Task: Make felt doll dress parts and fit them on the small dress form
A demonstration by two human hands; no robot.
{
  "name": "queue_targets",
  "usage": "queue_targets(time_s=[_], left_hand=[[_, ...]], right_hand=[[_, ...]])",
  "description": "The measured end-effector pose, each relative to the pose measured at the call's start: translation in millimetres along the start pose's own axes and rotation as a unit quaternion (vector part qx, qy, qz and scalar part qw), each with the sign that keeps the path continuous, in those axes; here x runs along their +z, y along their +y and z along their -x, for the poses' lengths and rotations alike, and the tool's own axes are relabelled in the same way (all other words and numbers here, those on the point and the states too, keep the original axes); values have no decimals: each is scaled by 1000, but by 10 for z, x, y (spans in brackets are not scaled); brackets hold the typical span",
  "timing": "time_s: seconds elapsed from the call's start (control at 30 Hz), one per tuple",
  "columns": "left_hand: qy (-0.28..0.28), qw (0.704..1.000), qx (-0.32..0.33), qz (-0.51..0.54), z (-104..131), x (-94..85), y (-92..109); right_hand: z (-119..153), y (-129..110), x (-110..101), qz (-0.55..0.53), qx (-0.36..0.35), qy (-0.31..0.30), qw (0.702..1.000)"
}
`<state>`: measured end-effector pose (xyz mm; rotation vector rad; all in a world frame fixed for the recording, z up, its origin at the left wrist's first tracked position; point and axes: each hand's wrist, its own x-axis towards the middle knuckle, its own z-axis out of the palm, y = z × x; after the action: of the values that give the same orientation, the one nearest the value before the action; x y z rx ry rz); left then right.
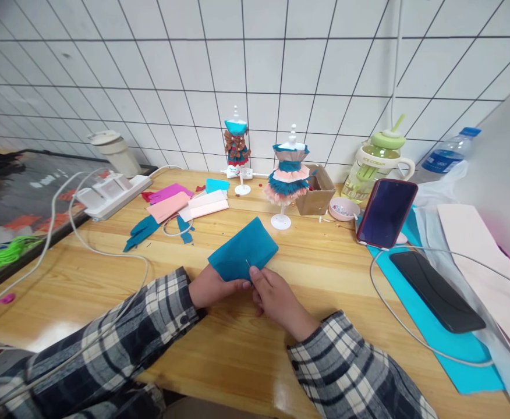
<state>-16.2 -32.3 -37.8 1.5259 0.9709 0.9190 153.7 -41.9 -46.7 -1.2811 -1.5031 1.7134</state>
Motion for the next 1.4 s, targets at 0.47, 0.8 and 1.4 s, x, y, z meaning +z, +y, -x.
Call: queue_targets(time_s=[0.47, 0.8, 1.4], left_hand=[[-42, 998, -6, 42, 10, 6, -7], [78, 976, -60, 197, -37, -96, -63], [44, 991, -59, 108, -24, -91, -69]], right_hand=[[8, -20, -2, -6, 12, 2, 1000], [15, -36, 3, -11, 10, -1, 1000], [15, -48, -3, -5, 17, -11, 1000]])
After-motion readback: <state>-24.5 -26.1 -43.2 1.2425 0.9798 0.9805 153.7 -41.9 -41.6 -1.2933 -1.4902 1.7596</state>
